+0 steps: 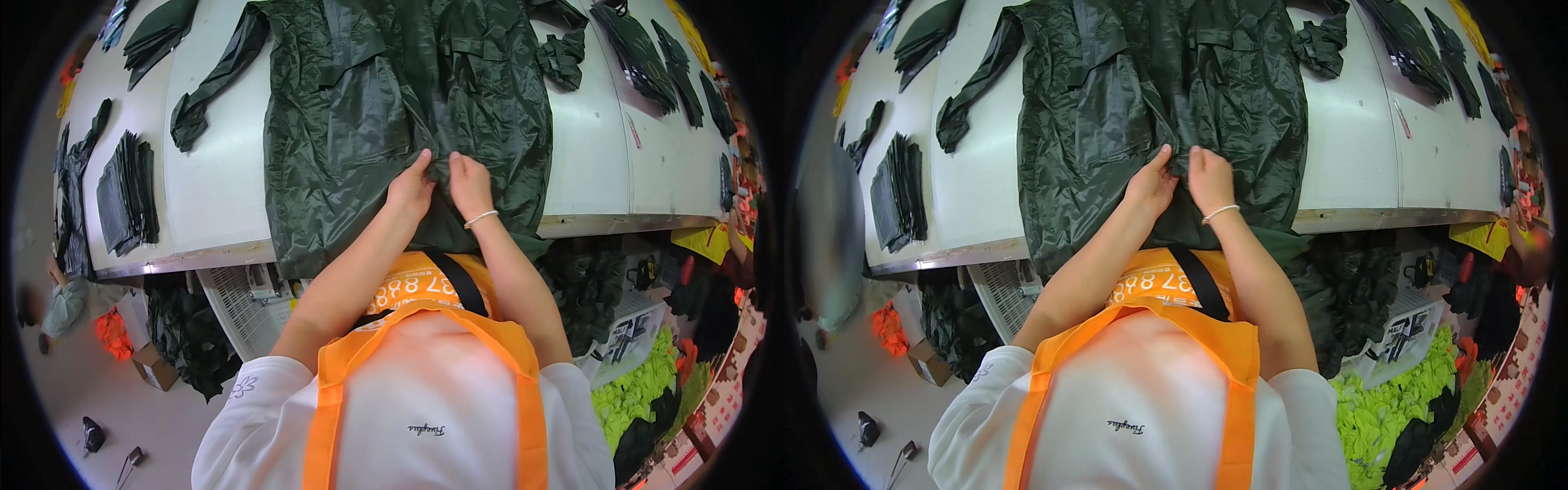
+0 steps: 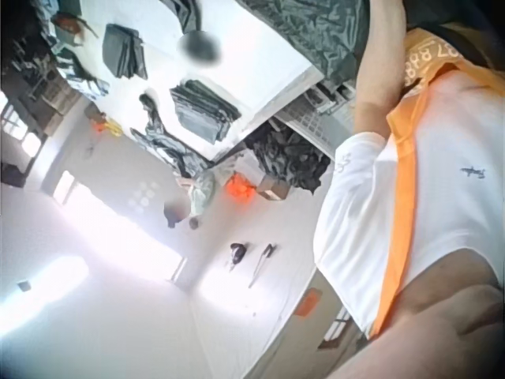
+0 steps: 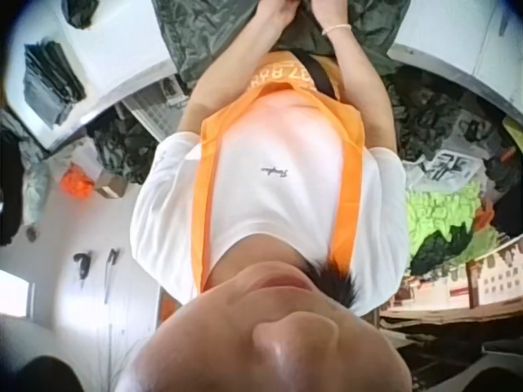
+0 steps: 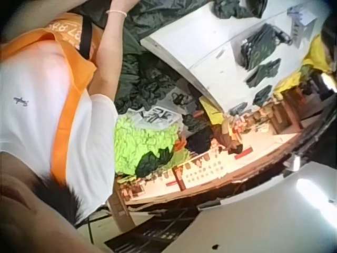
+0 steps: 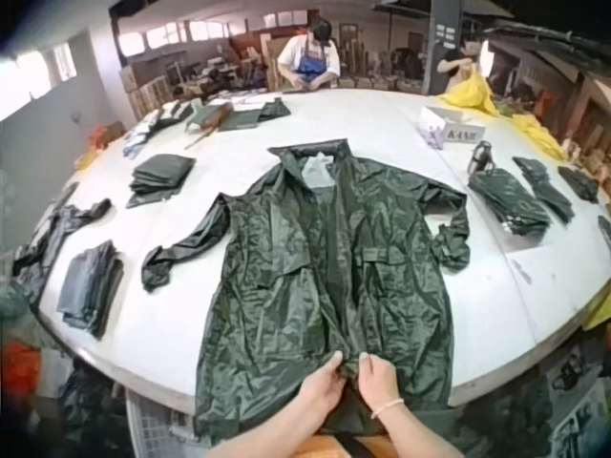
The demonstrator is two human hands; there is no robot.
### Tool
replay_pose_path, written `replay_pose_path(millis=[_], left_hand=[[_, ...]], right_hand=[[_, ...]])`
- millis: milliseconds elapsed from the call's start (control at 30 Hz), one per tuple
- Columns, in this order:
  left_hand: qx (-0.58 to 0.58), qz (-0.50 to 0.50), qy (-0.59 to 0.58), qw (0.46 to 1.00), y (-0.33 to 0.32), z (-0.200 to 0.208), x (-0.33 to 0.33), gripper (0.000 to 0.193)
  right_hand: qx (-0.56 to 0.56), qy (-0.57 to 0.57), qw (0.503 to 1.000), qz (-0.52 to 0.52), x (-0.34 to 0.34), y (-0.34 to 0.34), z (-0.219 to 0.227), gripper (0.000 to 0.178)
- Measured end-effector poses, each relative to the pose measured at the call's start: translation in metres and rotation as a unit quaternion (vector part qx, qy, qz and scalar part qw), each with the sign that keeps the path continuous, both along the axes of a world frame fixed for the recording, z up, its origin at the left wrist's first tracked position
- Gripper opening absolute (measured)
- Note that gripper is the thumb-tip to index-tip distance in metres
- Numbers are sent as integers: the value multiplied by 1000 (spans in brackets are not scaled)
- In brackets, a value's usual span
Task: The person folds a dark green jacket on a white table. They smooth the fabric, fold the sleeves inward, fold the sides toward the center, and then fold the jacket in half. The person repeats this process with another jacket.
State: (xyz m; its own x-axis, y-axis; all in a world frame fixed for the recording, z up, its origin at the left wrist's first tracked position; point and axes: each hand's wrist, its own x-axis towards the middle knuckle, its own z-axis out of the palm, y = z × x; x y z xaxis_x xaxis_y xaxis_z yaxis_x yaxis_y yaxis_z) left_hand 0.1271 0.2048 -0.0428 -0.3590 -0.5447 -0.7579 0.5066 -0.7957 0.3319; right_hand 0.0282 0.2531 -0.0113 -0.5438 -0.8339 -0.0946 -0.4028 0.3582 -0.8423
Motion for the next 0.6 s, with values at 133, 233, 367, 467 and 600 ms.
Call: replay_pose_path(millis=[133,233,367,467,600], left_hand=[[32,-33,0,999,-1,10,1,25],[10,-66,-6,998,-1,15,4,26],[3,-48,-18,999,-3,10,1,28],[-3,-55,-9,998,-1,9,3,33],[10,-104,32,994,-2,15,8,40]], right_hand=[[86,148,985,-12,-15,4,-9,31],[58,251,966,31,-12,7,-1,22],[12,228,973,24,-21,7,-10,25],[18,177,984,-1,-32,10,-15,20],[-14,352,933,65,-14,10,1,9]])
